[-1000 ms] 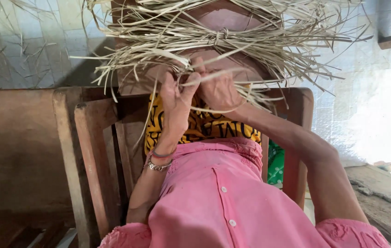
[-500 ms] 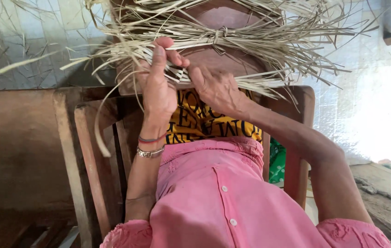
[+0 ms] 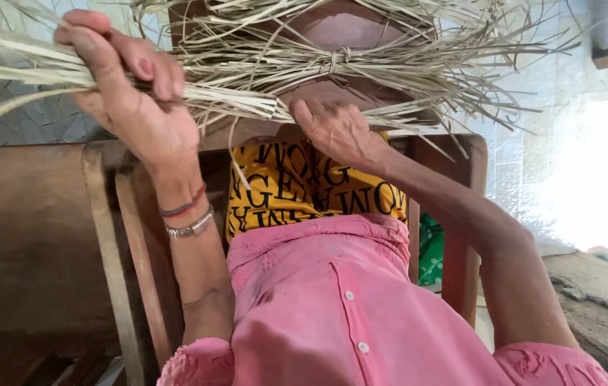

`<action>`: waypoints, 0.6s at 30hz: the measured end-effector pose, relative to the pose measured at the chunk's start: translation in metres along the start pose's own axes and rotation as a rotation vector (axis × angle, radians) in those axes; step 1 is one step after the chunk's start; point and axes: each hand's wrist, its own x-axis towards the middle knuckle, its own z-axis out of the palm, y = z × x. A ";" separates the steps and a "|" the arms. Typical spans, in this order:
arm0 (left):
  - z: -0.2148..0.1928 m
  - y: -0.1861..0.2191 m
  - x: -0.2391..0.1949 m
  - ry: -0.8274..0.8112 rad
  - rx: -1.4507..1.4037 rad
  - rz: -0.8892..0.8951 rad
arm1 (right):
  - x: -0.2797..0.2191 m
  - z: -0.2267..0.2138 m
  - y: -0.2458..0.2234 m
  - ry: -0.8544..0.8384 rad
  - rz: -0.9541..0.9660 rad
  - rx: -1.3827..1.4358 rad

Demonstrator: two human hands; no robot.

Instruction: The person sits and weaves dried straw strands by hand, repeatedly pulling, folding, and interlacing them to form a bundle. The hands manipulate the straw continuously without using tools.

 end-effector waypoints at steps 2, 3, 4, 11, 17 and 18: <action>-0.008 -0.003 0.007 0.126 -0.018 0.037 | 0.000 0.002 -0.002 -0.022 0.031 0.007; -0.022 -0.014 0.011 0.128 -0.017 0.039 | 0.000 0.002 -0.002 -0.021 0.028 0.009; -0.037 -0.026 0.015 0.186 0.108 0.076 | -0.001 0.003 -0.002 -0.063 0.035 -0.005; -0.088 -0.060 -0.013 0.204 0.780 -0.072 | 0.001 0.000 -0.004 -0.067 0.074 -0.029; -0.071 -0.053 -0.049 0.346 1.189 -0.052 | -0.001 0.019 0.002 -0.129 0.163 0.062; -0.070 -0.050 -0.054 0.347 1.190 -0.054 | 0.001 0.013 0.001 -0.131 0.162 0.063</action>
